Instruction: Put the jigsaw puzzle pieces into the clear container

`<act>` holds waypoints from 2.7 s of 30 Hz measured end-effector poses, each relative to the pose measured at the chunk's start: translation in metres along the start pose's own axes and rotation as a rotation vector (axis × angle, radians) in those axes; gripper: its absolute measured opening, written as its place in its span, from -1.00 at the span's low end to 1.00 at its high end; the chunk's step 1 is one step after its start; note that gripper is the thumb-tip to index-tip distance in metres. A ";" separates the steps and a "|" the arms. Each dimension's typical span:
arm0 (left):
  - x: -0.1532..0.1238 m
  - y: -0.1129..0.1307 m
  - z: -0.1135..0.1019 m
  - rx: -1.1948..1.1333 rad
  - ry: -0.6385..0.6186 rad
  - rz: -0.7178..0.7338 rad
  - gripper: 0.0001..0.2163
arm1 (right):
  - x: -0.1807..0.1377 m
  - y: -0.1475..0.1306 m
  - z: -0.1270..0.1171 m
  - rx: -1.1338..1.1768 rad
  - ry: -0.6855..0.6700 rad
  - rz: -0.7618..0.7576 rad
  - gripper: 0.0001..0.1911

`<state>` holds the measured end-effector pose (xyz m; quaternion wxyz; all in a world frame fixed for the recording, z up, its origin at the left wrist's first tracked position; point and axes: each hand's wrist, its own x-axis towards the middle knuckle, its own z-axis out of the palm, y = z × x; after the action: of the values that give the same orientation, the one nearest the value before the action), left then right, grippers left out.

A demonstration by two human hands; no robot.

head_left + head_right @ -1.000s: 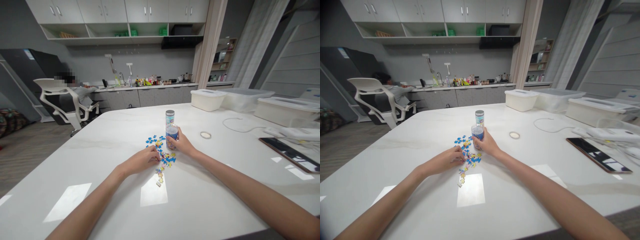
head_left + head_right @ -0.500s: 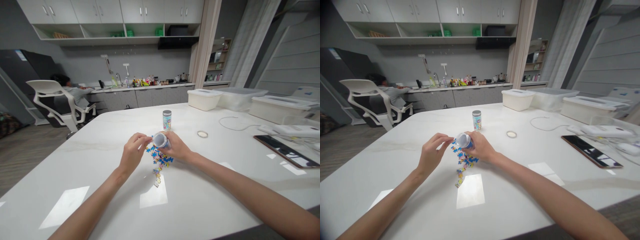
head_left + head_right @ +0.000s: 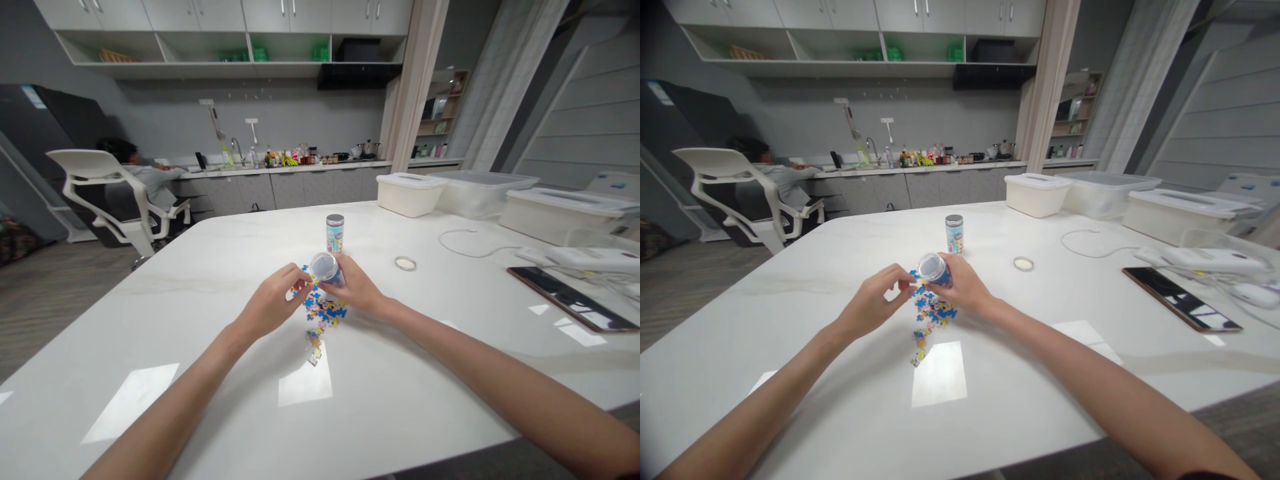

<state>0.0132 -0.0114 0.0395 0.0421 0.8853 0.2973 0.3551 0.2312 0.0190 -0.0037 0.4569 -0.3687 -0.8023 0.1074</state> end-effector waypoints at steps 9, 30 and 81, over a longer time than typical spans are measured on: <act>-0.008 -0.002 0.005 -0.224 -0.782 -0.177 -0.88 | 0.005 0.024 0.002 0.171 0.062 0.328 -0.49; 0.003 0.002 0.000 -0.128 0.243 -0.066 -0.89 | -0.002 -0.008 -0.001 -0.045 -0.113 -0.126 -0.47; 0.006 0.004 -0.001 -0.096 0.266 0.003 -0.92 | 0.001 0.001 -0.002 0.067 -0.083 0.003 -0.45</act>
<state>0.0179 -0.0115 0.0451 0.0442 0.8277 0.2815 0.4834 0.2330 0.0201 -0.0032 0.4351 -0.3498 -0.8159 0.1502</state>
